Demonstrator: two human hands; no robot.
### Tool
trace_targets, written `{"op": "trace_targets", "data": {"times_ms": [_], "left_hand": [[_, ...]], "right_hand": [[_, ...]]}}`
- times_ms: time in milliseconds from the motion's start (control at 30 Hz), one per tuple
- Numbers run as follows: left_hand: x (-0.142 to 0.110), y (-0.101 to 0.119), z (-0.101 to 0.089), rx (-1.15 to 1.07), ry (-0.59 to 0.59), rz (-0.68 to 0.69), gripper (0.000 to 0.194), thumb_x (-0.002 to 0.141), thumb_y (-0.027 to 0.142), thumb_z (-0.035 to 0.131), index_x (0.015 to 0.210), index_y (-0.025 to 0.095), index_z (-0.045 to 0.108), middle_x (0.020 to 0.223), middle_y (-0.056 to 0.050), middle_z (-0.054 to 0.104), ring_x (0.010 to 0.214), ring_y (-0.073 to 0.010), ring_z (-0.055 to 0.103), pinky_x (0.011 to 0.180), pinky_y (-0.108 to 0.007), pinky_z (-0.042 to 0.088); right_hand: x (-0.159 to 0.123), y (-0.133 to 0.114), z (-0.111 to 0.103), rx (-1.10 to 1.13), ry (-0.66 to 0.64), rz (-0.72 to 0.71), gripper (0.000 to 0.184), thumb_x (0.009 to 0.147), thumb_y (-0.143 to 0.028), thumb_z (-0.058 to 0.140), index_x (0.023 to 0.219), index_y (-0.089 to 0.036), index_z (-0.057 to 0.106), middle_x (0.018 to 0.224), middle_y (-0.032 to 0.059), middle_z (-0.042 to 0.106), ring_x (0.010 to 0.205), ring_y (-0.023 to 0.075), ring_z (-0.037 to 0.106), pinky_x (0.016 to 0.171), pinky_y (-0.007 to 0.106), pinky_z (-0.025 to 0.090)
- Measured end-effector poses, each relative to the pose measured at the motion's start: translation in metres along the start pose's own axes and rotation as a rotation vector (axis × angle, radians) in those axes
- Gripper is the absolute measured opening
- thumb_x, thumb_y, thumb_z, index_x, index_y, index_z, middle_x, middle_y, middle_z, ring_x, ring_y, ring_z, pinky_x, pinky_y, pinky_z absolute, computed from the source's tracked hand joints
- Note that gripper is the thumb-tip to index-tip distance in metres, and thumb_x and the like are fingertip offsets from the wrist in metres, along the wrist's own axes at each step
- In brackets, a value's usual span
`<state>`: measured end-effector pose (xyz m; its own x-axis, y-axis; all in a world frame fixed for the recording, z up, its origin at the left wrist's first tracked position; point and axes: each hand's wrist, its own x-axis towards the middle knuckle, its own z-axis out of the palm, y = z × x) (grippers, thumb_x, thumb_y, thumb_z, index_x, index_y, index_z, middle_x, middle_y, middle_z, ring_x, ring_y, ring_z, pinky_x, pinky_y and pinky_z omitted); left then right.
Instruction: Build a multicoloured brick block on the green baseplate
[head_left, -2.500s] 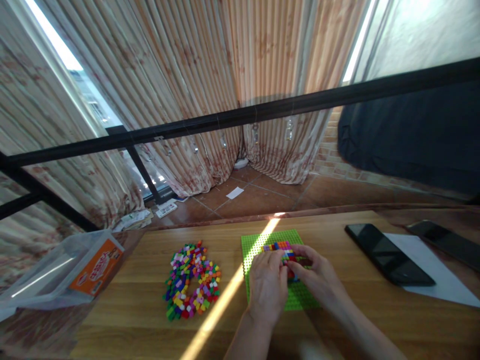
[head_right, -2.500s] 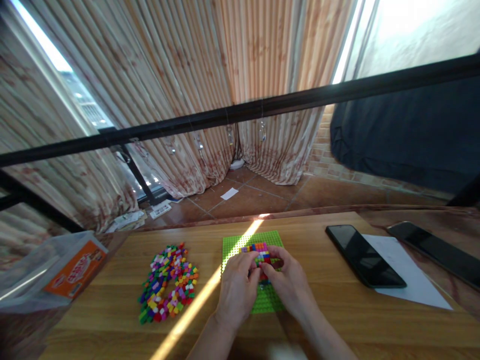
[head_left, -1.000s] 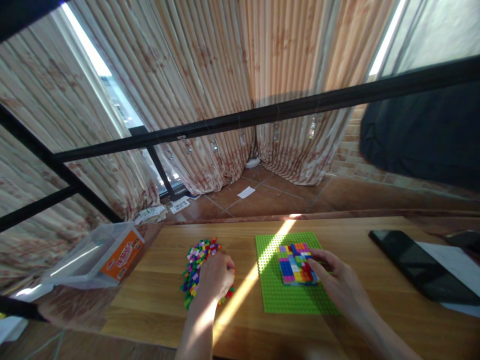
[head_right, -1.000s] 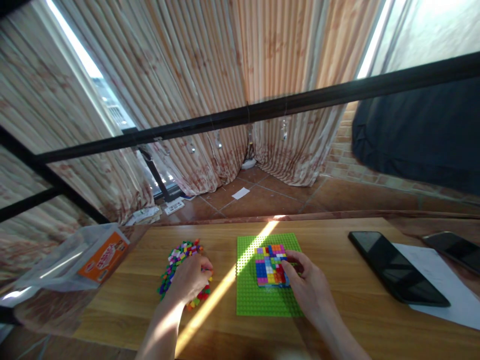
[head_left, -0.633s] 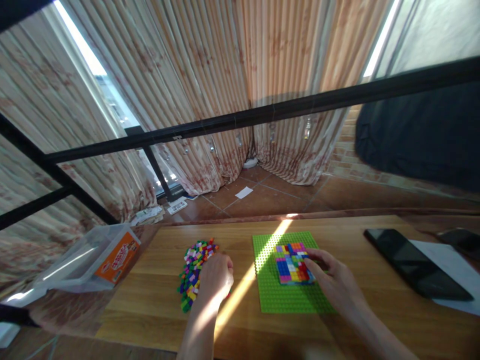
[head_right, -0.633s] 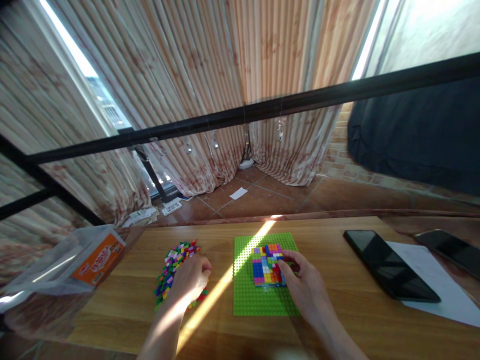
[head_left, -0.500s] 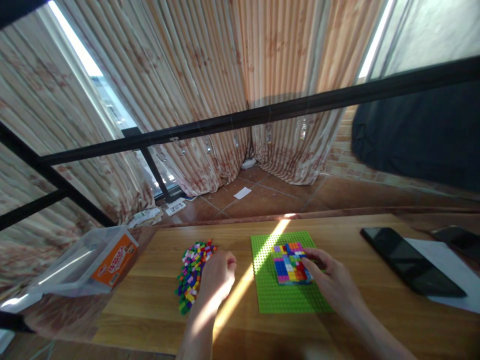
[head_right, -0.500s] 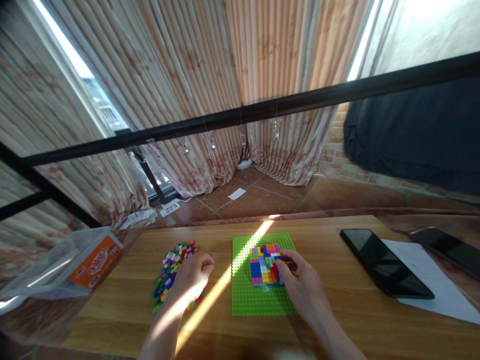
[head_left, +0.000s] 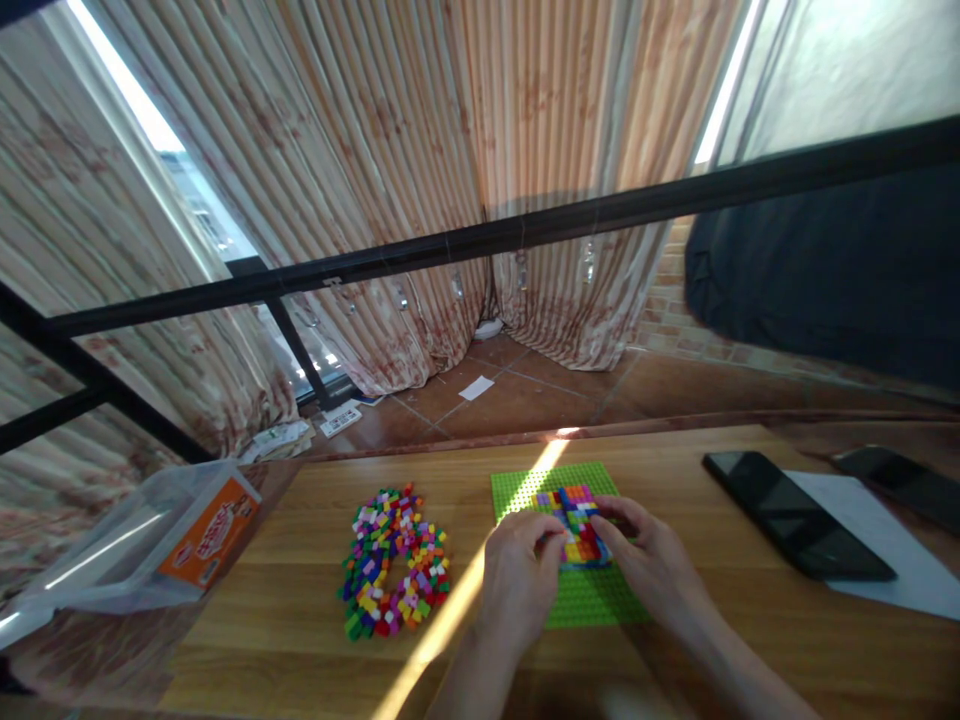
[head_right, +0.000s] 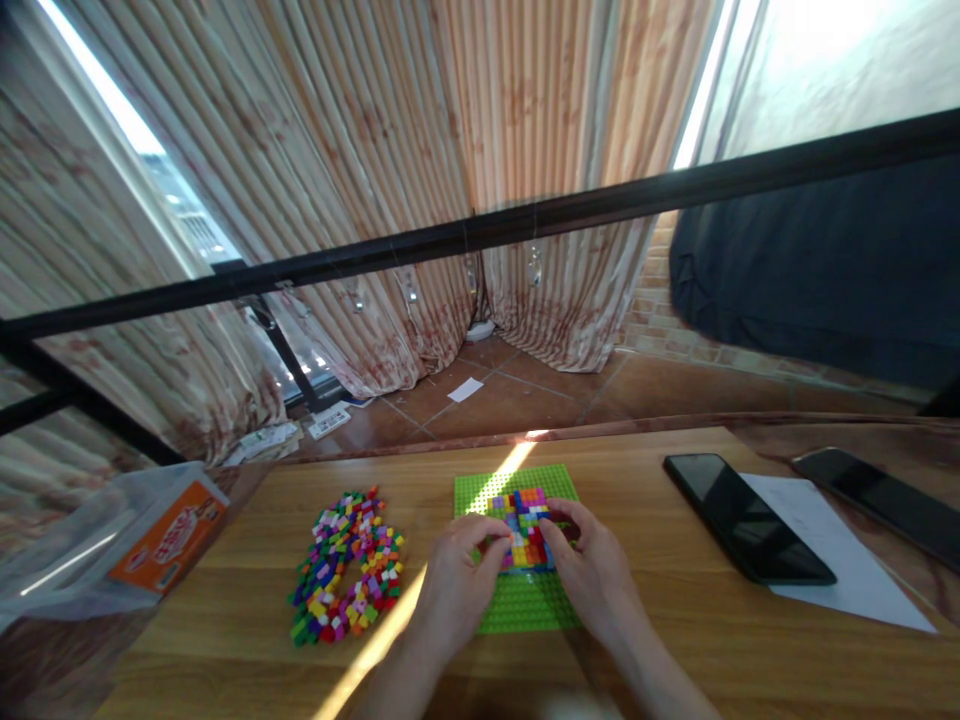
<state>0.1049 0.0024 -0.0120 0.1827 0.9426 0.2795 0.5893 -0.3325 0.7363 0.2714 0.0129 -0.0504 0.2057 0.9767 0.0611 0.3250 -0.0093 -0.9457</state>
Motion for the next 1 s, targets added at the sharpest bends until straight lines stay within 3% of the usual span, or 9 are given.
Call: {"op": "trace_targets", "data": {"times_ms": [233, 500, 667, 1000], "left_hand": [[0.003, -0.001, 0.021, 0.03, 0.056, 0.052, 0.011, 0.081, 0.016, 0.062, 0.081, 0.023, 0.07, 0.085, 0.001, 0.071, 0.085, -0.0153, 0.062, 0.082, -0.029, 0.045], [0.002, 0.0, 0.029, 0.054, 0.118, 0.014, 0.01, 0.077, 0.013, 0.066, 0.077, 0.022, 0.07, 0.082, 0.002, 0.071, 0.084, -0.0157, 0.061, 0.082, -0.03, 0.043], [-0.001, 0.003, 0.03, 0.087, 0.118, -0.013, 0.008, 0.079, 0.015, 0.064, 0.078, 0.022, 0.067, 0.082, 0.002, 0.07, 0.084, -0.0162, 0.06, 0.081, -0.031, 0.042], [-0.003, 0.001, 0.032, 0.164, 0.099, 0.01, 0.021, 0.081, 0.013, 0.059, 0.099, 0.024, 0.063, 0.094, 0.0, 0.068, 0.089, -0.0184, 0.058, 0.083, -0.035, 0.043]], "right_hand": [[0.0, 0.0, 0.0, -0.01, 0.009, -0.019, 0.032, 0.076, -0.038, 0.057, 0.097, -0.017, 0.066, 0.092, 0.0083, 0.073, 0.08, 0.0228, 0.068, 0.073, 0.034, 0.053], [-0.001, -0.005, 0.0, 0.015, 0.021, -0.025, 0.029, 0.074, -0.036, 0.058, 0.095, -0.018, 0.067, 0.09, 0.0083, 0.073, 0.082, 0.0238, 0.068, 0.072, 0.034, 0.053], [-0.003, -0.003, 0.004, 0.061, -0.017, 0.011, 0.037, 0.074, -0.038, 0.059, 0.105, -0.017, 0.062, 0.097, 0.0091, 0.071, 0.081, 0.0227, 0.067, 0.072, 0.034, 0.053], [-0.001, 0.005, 0.007, 0.012, -0.018, 0.0, 0.044, 0.072, -0.034, 0.06, 0.113, -0.018, 0.058, 0.105, 0.0089, 0.068, 0.086, 0.0227, 0.065, 0.073, 0.035, 0.051]]}}
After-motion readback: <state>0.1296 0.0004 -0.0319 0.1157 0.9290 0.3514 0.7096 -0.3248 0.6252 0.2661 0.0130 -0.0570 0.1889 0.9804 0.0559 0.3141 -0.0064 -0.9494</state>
